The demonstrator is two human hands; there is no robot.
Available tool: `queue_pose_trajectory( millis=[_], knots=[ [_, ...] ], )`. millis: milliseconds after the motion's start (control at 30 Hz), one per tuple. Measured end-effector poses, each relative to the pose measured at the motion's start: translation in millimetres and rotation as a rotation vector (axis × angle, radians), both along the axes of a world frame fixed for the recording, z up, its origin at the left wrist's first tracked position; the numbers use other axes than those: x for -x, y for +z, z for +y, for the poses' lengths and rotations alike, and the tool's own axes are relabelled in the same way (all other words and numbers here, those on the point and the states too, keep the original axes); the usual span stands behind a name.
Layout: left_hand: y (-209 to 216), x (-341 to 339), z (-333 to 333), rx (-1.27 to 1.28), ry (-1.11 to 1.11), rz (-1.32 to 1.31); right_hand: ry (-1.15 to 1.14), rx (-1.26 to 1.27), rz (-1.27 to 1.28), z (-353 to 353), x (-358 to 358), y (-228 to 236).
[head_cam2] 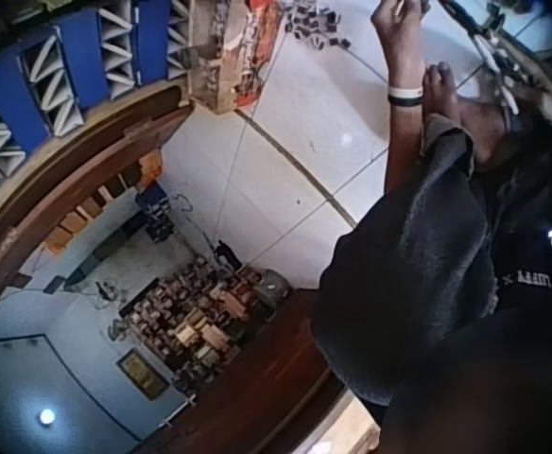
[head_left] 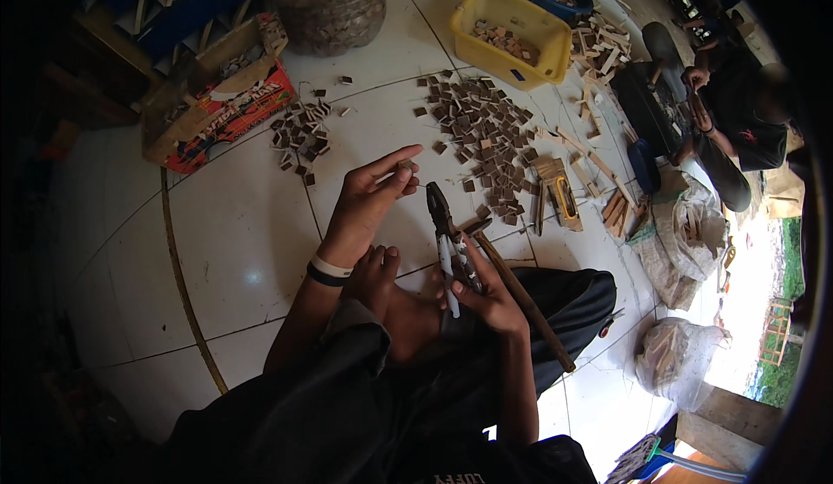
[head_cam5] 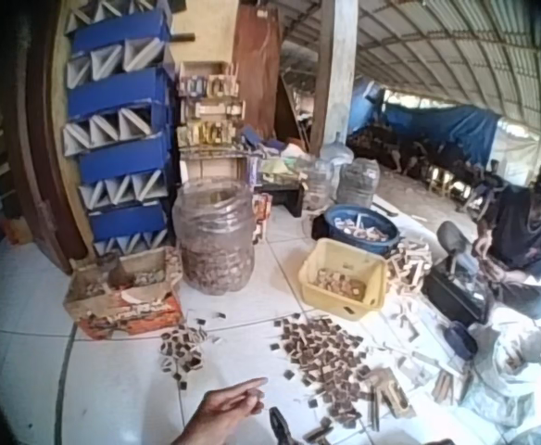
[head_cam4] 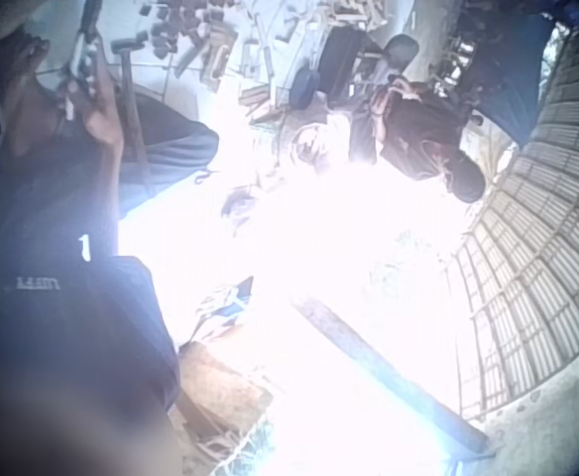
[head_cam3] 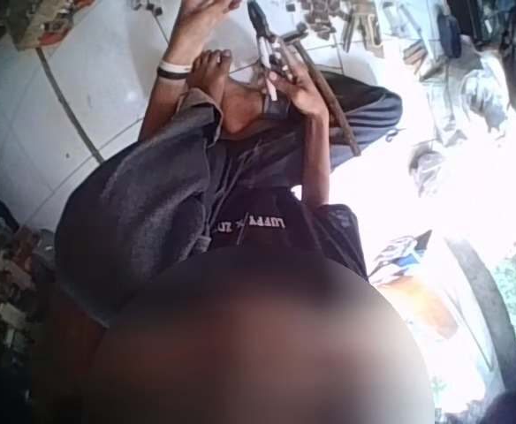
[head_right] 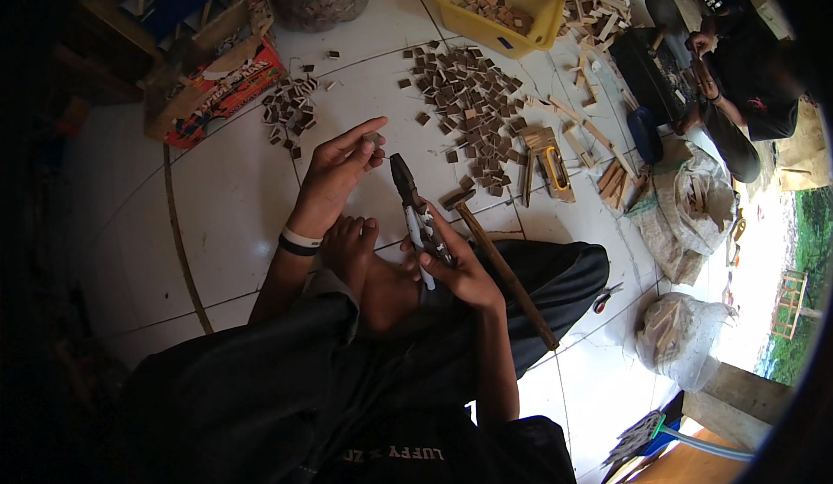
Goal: The person sits on the floor and uses pliers to trim small rectangular wooden pieces one by one. They pick up each piece, adjust its position in the pliers, and clip off small bits before placing the finished piece into a growing pile on the floor.
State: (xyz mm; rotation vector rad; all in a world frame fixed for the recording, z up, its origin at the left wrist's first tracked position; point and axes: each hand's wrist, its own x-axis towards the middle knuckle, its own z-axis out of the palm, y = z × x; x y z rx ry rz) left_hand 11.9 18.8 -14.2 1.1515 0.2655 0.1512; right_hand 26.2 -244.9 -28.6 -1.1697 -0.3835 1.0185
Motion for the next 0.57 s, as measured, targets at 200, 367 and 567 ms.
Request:
queue_pose_trajectory(
  millis=[200,367,567],
  knots=[
    [-7.3,-1.8,10.5,-0.036,0.130,-0.085,-0.062,0.061,-0.101,7.4,5.8,4.0],
    [-4.4,0.7,6.2,-0.120,0.061,-0.041,-0.120,0.061,0.014,13.7,7.7,11.0],
    [-1.4,0.1,-1.0,-0.179,0.010,-0.077,-0.113,0.067,0.073,24.2,13.4,17.4]
  ],
)
